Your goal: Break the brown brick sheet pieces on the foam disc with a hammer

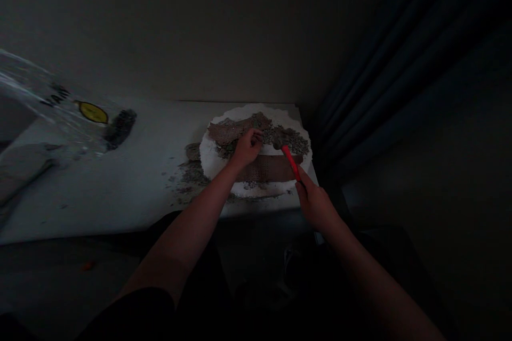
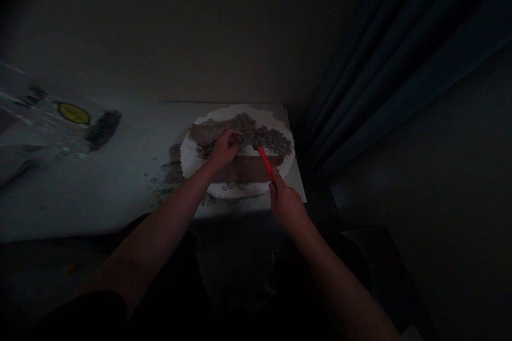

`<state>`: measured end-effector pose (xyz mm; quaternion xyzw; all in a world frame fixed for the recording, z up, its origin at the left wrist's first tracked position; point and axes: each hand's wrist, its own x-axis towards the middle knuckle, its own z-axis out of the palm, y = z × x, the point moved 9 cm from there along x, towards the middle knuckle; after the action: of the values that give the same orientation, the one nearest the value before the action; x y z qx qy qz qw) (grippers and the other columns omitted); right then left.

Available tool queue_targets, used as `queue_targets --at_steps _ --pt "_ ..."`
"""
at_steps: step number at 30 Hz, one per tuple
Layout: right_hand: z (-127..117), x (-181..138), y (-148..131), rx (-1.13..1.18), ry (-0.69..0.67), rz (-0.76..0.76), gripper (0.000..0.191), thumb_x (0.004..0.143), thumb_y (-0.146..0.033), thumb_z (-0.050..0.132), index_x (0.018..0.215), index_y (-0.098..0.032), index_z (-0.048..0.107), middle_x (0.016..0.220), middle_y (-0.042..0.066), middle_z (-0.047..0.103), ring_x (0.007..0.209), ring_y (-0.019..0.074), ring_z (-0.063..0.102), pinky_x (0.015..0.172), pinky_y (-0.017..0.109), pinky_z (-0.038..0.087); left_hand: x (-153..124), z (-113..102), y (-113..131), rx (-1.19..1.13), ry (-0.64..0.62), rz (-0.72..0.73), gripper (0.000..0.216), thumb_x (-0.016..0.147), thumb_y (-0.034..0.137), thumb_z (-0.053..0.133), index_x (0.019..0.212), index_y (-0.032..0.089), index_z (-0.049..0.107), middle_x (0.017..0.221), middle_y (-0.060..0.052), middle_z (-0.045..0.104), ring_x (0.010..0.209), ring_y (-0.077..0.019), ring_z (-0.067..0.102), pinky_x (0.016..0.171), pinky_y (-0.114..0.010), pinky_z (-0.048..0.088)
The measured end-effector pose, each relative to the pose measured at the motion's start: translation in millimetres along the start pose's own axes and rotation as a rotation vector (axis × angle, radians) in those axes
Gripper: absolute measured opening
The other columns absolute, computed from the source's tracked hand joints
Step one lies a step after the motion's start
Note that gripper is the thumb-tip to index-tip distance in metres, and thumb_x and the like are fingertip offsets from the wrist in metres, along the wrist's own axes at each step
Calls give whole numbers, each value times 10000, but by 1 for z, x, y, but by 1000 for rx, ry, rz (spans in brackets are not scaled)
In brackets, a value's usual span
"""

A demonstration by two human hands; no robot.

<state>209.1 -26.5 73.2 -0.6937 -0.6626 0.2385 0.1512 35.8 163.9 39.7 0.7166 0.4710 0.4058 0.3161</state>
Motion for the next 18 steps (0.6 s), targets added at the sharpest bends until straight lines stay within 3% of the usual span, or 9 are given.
queue_targets --at_steps 3,6,10,13,16,18 --pt "3 0 2 -41 -16 17 588 1031 -299 381 1606 -219 289 1049 133 768 905 296 737 794 369 522 -2 -14 2 9 27 2 294 807 128 498 1074 164 619 937 -27 670 809 -135 613 755 -252 489" --pt "5 1 5 -43 -38 9 575 1025 -292 390 1592 -218 329 1079 140 763 910 305 738 799 384 529 -7 -44 1 42 96 -13 237 829 133 514 1043 166 612 908 -15 665 782 -125 593 736 -242 481" --pt "-11 1 12 24 62 -16 567 1022 -295 365 1575 -171 365 1147 160 742 1009 319 720 892 434 527 -28 -113 -12 180 248 -103 220 883 172 521 1092 171 589 961 -26 675 786 -119 587 739 -247 480" --pt "-16 2 15 94 88 -68 577 1012 -311 376 1569 -161 378 1193 165 727 1079 324 699 946 453 522 -57 -170 -36 397 328 -274 247 885 206 545 1129 177 576 1013 -60 693 824 -148 620 755 -276 488" --pt "-9 2 15 121 59 -99 587 1000 -320 400 1566 -165 385 1245 168 708 1093 334 693 958 471 523 -90 -201 -71 677 213 -502 206 875 281 591 1038 160 622 1000 -103 717 898 -221 653 801 -339 497" --pt "-1 4 15 106 25 -96 589 990 -308 422 1561 -168 396 1278 170 694 1105 342 689 964 477 521 -108 -194 -92 792 -18 -538 189 846 303 626 924 133 659 961 -130 728 933 -274 668 821 -378 505"
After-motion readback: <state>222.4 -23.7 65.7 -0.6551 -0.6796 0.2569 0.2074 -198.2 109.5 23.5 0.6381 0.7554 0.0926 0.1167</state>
